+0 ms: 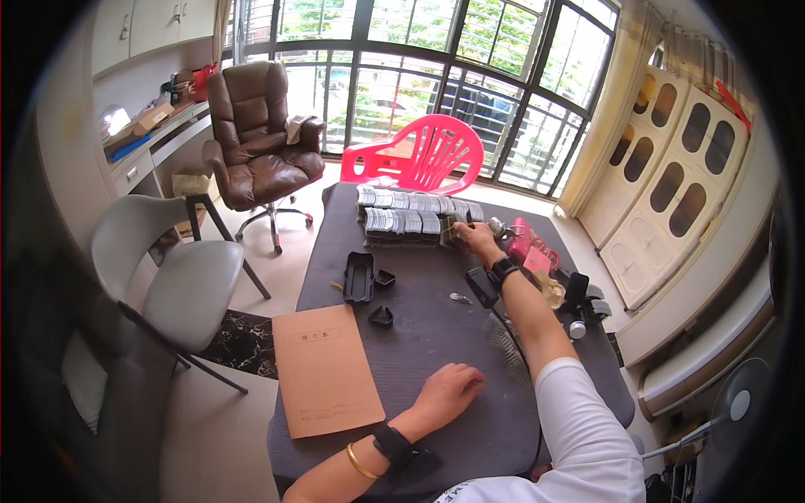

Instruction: Trimming and sorting clipper guard attachment combs at a table.

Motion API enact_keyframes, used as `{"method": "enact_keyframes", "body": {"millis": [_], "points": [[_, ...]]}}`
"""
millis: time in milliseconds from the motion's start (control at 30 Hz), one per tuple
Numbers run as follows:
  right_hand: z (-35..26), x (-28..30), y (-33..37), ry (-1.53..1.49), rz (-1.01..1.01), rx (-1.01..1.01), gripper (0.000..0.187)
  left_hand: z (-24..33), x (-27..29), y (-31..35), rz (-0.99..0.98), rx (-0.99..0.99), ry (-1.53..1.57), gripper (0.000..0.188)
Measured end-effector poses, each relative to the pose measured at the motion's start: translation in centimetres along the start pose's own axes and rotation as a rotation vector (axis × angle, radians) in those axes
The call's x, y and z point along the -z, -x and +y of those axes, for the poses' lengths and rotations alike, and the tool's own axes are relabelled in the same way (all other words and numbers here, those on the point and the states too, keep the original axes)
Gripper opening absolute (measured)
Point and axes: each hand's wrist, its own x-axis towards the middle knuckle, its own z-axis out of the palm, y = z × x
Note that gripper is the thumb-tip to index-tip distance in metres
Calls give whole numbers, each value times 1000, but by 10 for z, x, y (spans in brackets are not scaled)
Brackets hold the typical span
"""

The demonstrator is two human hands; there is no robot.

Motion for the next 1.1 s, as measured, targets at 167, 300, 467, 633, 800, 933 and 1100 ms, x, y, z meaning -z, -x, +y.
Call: {"method": "enact_keyframes", "body": {"millis": [167, 300, 467, 633, 800, 933, 1100], "points": [[-13, 54, 62, -566, -161, -5, 37, 0, 2, 2, 41, 145, 175, 17], [-58, 83, 218, -472, -343, 172, 30, 2, 8, 1, 102, 389, 501, 32], [-24, 61, 321, -632, -464, 189, 34, 15, 11, -4, -150, 509, 1186, 39], [1, 73, 332, -533, -309, 291, 42, 24, 8, -10, -11, 384, 875, 36], [13, 87, 325, -608, -346, 243, 34, 27, -7, -17, 184, 254, 468, 34], [17, 76, 335, -561, -172, 345, 27, 42, -18, -21, 200, 199, 147, 42], [23, 83, 337, -600, -215, 313, 49, 47, -28, -24, 235, 10, -110, 47]]}}
